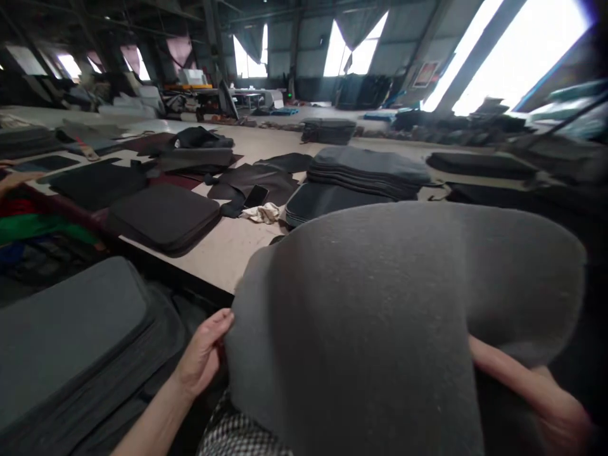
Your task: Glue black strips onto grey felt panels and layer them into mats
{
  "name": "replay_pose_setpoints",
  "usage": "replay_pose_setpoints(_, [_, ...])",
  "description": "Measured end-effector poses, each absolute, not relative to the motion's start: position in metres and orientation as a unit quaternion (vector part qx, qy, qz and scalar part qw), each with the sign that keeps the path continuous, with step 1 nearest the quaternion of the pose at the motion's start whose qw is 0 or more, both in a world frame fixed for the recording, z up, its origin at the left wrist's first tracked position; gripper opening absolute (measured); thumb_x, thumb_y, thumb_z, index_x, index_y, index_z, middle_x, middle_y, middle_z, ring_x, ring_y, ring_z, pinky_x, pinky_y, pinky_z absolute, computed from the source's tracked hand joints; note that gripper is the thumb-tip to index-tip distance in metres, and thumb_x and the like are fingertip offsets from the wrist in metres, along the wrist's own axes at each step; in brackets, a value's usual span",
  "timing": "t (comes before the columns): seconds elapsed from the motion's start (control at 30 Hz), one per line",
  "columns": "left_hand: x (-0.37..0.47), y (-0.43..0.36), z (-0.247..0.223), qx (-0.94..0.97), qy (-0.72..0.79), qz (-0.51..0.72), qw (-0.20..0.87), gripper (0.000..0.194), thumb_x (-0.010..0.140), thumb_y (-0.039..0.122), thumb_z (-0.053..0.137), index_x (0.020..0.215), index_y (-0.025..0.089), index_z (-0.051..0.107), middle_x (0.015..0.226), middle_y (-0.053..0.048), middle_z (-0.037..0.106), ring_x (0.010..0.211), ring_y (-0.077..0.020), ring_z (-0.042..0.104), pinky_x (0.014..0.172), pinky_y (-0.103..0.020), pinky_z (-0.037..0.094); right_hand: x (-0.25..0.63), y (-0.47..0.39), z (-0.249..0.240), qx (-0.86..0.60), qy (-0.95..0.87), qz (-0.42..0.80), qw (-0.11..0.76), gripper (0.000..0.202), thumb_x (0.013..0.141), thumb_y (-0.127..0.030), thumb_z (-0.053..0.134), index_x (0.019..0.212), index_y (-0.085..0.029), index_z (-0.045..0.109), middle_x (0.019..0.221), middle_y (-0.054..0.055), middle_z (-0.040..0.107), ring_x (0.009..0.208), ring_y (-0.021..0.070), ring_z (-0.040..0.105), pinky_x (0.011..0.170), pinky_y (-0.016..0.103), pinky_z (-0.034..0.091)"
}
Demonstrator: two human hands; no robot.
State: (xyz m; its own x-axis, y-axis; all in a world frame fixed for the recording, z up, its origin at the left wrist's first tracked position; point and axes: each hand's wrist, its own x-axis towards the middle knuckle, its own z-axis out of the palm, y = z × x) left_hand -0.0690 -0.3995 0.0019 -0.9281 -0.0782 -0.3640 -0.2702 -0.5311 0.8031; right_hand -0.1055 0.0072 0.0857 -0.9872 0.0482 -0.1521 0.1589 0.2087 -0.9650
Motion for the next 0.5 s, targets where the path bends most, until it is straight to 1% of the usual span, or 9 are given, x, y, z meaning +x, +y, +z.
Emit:
replay_pose_setpoints(0.03, [-0.074, -0.407, 0.011, -0.175, 0.513, 0.839, 0.046, 0.025, 0.085, 0.039, 0.077, 0.101, 0.021, 0.071, 0.103, -0.003, 0.075, 0.086, -0.0162, 0.069, 0.082, -0.026, 0.054, -0.103, 0.017, 0.082, 0.1, 0.768, -0.632, 0.031, 0.059, 0.087, -0.064, 0.066, 0.133, -0.028, 0.068, 0.104, 0.01, 0.077, 0.091, 0.0398, 0.074, 0.074, 0.049, 0.067])
replay_pose_setpoints(0.1, [-0.087, -0.421, 0.026, -0.17, 0.586, 0.792, 0.023, 0.031, 0.085, 0.045, 0.075, 0.105, 0.023, 0.07, 0.101, -0.002, 0.075, 0.082, -0.0162, 0.068, 0.077, -0.026, 0.054, -0.096, 0.034, 0.071, 0.183, 0.744, -0.642, 0.014, 0.063, 0.08, -0.062, 0.077, 0.13, -0.024, 0.069, 0.108, 0.012, 0.076, 0.093, 0.0401, 0.074, 0.069, 0.045, 0.068])
replay_pose_setpoints(0.17, [-0.105, -0.433, 0.034, -0.171, 0.674, 0.718, 0.014, 0.039, 0.083, 0.053, 0.075, 0.108, 0.024, 0.068, 0.099, 0.0, 0.074, 0.08, -0.0165, 0.067, 0.071, -0.024, 0.053, -0.089, 0.045, 0.056, 0.254, 0.723, -0.642, 0.029, 0.063, 0.072, -0.062, 0.084, 0.119, -0.021, 0.073, 0.108, 0.013, 0.076, 0.095, 0.0407, 0.073, 0.067, 0.041, 0.067])
replay_pose_setpoints(0.2, [-0.115, -0.437, 0.035, -0.168, 0.718, 0.675, 0.019, 0.044, 0.082, 0.057, 0.074, 0.11, 0.024, 0.067, 0.096, 0.0, 0.074, 0.077, -0.0167, 0.066, 0.067, -0.023, 0.052, -0.085, 0.048, 0.048, 0.272, 0.72, -0.637, 0.045, 0.061, 0.07, -0.062, 0.085, 0.112, -0.019, 0.074, 0.106, 0.013, 0.076, 0.095, 0.0409, 0.073, 0.067, 0.04, 0.067])
replay_pose_setpoints(0.27, [-0.138, -0.441, 0.033, -0.149, 0.791, 0.592, 0.036, 0.053, 0.078, 0.065, 0.072, 0.11, 0.023, 0.066, 0.089, 0.0, 0.072, 0.073, -0.0171, 0.064, 0.061, -0.023, 0.048, -0.079, 0.05, 0.032, 0.271, 0.737, -0.616, 0.064, 0.056, 0.072, -0.064, 0.082, 0.103, -0.017, 0.076, 0.1, 0.013, 0.077, 0.093, 0.0405, 0.073, 0.07, 0.04, 0.066])
replay_pose_setpoints(0.3, [-0.149, -0.44, 0.03, -0.133, 0.817, 0.559, 0.043, 0.056, 0.077, 0.068, 0.072, 0.11, 0.023, 0.066, 0.086, 0.0, 0.071, 0.072, -0.0173, 0.064, 0.06, -0.022, 0.047, -0.077, 0.049, 0.026, 0.262, 0.752, -0.602, 0.061, 0.055, 0.074, -0.064, 0.08, 0.101, -0.016, 0.076, 0.098, 0.013, 0.077, 0.093, 0.04, 0.074, 0.072, 0.041, 0.065])
replay_pose_setpoints(0.4, [-0.18, -0.433, 0.02, -0.084, 0.861, 0.5, 0.037, 0.059, 0.076, 0.072, 0.069, 0.105, 0.021, 0.065, 0.081, 0.001, 0.069, 0.074, -0.0178, 0.063, 0.064, -0.023, 0.047, -0.076, 0.047, 0.015, 0.234, 0.79, -0.566, 0.01, 0.053, 0.079, -0.063, 0.075, 0.107, -0.018, 0.076, 0.104, 0.009, 0.077, 0.099, 0.037, 0.072, 0.084, 0.04, 0.063])
replay_pose_setpoints(0.5, [-0.198, -0.427, 0.011, -0.056, 0.886, 0.46, 0.025, 0.058, 0.079, 0.073, 0.064, 0.105, 0.021, 0.064, 0.08, 0.001, 0.069, 0.075, -0.0185, 0.063, 0.066, -0.024, 0.047, -0.081, 0.051, 0.01, 0.218, 0.8, -0.558, -0.018, 0.052, 0.082, -0.06, 0.073, 0.113, -0.018, 0.075, 0.111, 0.008, 0.076, 0.104, 0.0355, 0.071, 0.087, 0.039, 0.062])
